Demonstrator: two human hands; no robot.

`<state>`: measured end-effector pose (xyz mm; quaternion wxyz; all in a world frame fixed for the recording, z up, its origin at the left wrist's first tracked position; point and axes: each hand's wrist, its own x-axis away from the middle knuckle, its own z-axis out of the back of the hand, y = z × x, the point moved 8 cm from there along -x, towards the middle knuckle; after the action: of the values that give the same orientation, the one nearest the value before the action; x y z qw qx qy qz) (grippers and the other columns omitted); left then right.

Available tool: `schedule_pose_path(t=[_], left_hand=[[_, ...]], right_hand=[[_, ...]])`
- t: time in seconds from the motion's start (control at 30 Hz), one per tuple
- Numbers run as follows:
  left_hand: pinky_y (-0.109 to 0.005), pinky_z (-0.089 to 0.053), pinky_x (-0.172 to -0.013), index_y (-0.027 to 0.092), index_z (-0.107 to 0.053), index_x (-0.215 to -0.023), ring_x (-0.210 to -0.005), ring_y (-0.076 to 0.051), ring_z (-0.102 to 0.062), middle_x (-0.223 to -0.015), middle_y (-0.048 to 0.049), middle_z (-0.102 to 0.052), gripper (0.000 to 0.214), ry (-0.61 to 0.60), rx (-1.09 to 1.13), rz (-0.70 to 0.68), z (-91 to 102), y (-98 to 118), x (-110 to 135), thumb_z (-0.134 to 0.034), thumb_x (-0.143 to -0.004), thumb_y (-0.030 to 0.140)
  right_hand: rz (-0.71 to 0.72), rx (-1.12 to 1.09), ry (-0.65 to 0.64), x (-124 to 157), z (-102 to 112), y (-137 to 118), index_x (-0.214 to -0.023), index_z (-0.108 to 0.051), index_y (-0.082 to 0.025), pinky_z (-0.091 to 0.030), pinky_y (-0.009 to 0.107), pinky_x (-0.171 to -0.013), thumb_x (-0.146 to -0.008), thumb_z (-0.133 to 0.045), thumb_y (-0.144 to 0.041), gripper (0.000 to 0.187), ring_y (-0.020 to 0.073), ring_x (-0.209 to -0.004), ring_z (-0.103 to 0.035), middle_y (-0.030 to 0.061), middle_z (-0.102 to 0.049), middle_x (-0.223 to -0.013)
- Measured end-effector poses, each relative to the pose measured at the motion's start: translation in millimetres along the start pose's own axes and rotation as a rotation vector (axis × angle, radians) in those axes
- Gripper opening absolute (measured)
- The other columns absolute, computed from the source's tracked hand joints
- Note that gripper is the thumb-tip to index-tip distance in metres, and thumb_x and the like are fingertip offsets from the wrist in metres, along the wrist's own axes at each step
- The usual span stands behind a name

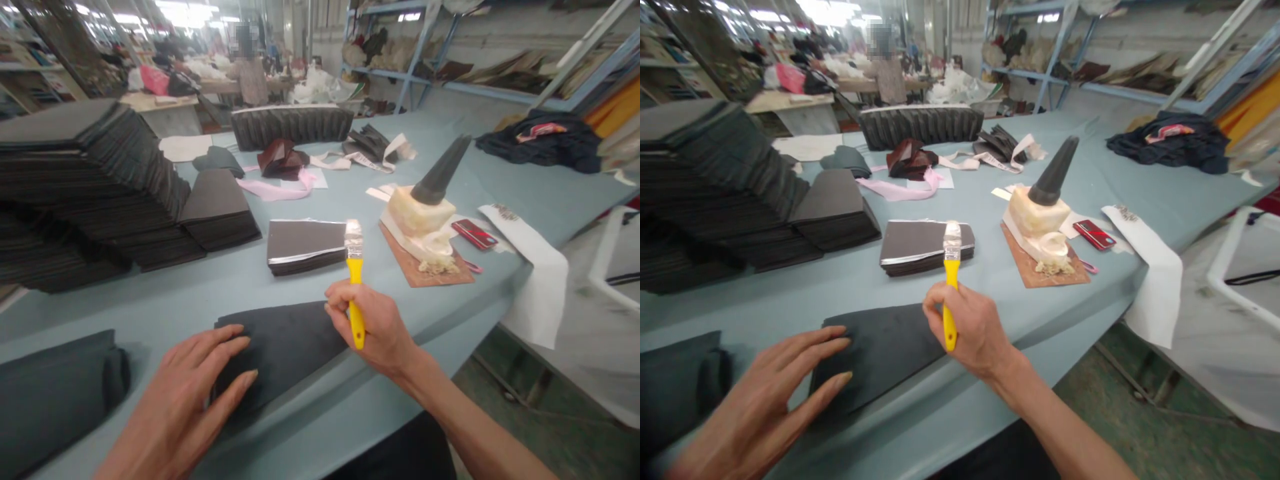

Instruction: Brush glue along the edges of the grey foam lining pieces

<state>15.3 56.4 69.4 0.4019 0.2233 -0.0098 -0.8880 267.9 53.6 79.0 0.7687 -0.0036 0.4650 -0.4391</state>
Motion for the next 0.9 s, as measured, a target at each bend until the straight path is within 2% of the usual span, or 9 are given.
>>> schedule_pose_path(t=[0.13, 0.2, 0.27, 0.4, 0.5, 0.6, 0.7, 0.77, 0.9], left_hand=[[-0.039, -0.065, -0.089, 0.036, -0.076, -0.116, -0.1, -0.027, -0.08, -0.114, -0.0003, -0.084, 0.047, 0.006, 0.152, 0.28, 5.7, -38.8, -29.3, -0.06, -0.096, 0.075], [-0.04, -0.064, -0.09, 0.033, -0.079, -0.111, -0.102, -0.029, -0.08, -0.113, -0.0015, -0.084, 0.054, -0.048, 0.243, 0.451, -1.9, -61.5, -51.4, -0.061, -0.09, 0.08], [-0.042, -0.062, -0.092, 0.03, -0.079, -0.109, -0.102, -0.031, -0.078, -0.109, -0.004, -0.084, 0.061, -0.056, 0.31, 0.562, -10.3, -81.5, -77.0, -0.062, -0.084, 0.082], [-0.039, -0.059, -0.086, 0.024, -0.078, -0.107, -0.095, -0.03, -0.076, -0.1, -0.0064, -0.081, 0.063, -0.092, 0.387, 0.644, -37.6, -111.6, -123.7, -0.06, -0.081, 0.08], [-0.038, -0.058, -0.076, 0.023, -0.079, -0.104, -0.09, -0.03, -0.075, -0.096, -0.0077, -0.081, 0.067, -0.144, 0.399, 0.662, -58.2, -123.3, -145.4, -0.065, -0.076, 0.083], [-0.039, -0.056, -0.074, 0.024, -0.079, -0.101, -0.088, -0.031, -0.074, -0.096, -0.0082, -0.081, 0.068, -0.221, 0.367, 0.64, -68.5, -122.3, -159.2, -0.066, -0.074, 0.085], [-0.042, -0.057, -0.088, 0.026, -0.077, -0.108, -0.097, -0.031, -0.074, -0.111, -0.0079, -0.081, 0.064, -0.12, 0.246, 0.533, -52.4, -112.3, -175.1, -0.065, -0.077, 0.081], [-0.045, -0.056, -0.098, 0.029, -0.074, -0.116, -0.104, -0.032, -0.073, -0.119, -0.0074, -0.079, 0.064, -0.07, 0.185, 0.394, -42.0, -99.2, -185.9, -0.067, -0.078, 0.08], [-0.05, -0.055, -0.101, 0.03, -0.072, -0.119, -0.114, -0.037, -0.07, -0.121, -0.0096, -0.076, 0.069, -0.247, 0.047, 0.072, -54.7, -70.2, -196.4, -0.067, -0.077, 0.085]], right_hand=[[-0.071, 0.115, 0.073, 0.7, 20.0, 31.9, -0.106, -0.057, -0.025, -0.059, 0.027, -0.071, -0.1, -0.064, -0.015, 0.013, 0.0143, -0.072, -0.073, 0.0016, -0.077, -0.093], [-0.134, 0.158, 0.092, 3.6, 24.6, 50.7, -0.106, -0.06, -0.024, -0.057, 0.026, -0.067, -0.101, -0.065, -0.02, 0.008, 0.0134, -0.067, -0.071, 0.0018, -0.077, -0.092], [-0.194, 0.173, 0.101, 6.2, 26.6, 67.6, -0.105, -0.062, -0.023, -0.056, 0.026, -0.065, -0.101, -0.067, -0.024, 0.006, 0.0136, -0.066, -0.071, 0.0012, -0.076, -0.089], [-0.26, 0.203, 0.106, 5.5, 29.3, 90.2, -0.103, -0.065, -0.024, -0.053, 0.028, -0.064, -0.099, -0.068, -0.028, 0.007, 0.0158, -0.066, -0.071, -0.002, -0.071, -0.077], [-0.305, 0.213, 0.104, 0.8, 30.5, 105.3, -0.103, -0.066, -0.023, -0.05, 0.028, -0.063, -0.097, -0.068, -0.028, 0.008, 0.0159, -0.064, -0.068, -0.0028, -0.068, -0.073], [-0.345, 0.224, 0.123, -3.4, 30.6, 120.1, -0.103, -0.066, -0.024, -0.05, 0.03, -0.067, -0.097, -0.067, -0.03, 0.009, 0.0172, -0.067, -0.067, -0.0016, -0.068, -0.074], [-0.35, 0.236, 0.144, -6.2, 28.6, 128.8, -0.103, -0.066, -0.024, -0.049, 0.03, -0.068, -0.096, -0.067, -0.031, 0.009, 0.0179, -0.068, -0.067, -0.0012, -0.068, -0.075], [-0.334, 0.237, 0.16, -7.5, 27.1, 129.6, -0.102, -0.066, -0.024, -0.049, 0.03, -0.068, -0.096, -0.067, -0.03, 0.008, 0.0176, -0.068, -0.067, -0.0013, -0.068, -0.075], [-0.301, 0.222, 0.173, -7.3, 25.2, 124.4, -0.1, -0.066, -0.024, -0.051, 0.029, -0.068, -0.097, -0.066, -0.028, 0.005, 0.0168, -0.069, -0.068, -0.001, -0.07, -0.075]])
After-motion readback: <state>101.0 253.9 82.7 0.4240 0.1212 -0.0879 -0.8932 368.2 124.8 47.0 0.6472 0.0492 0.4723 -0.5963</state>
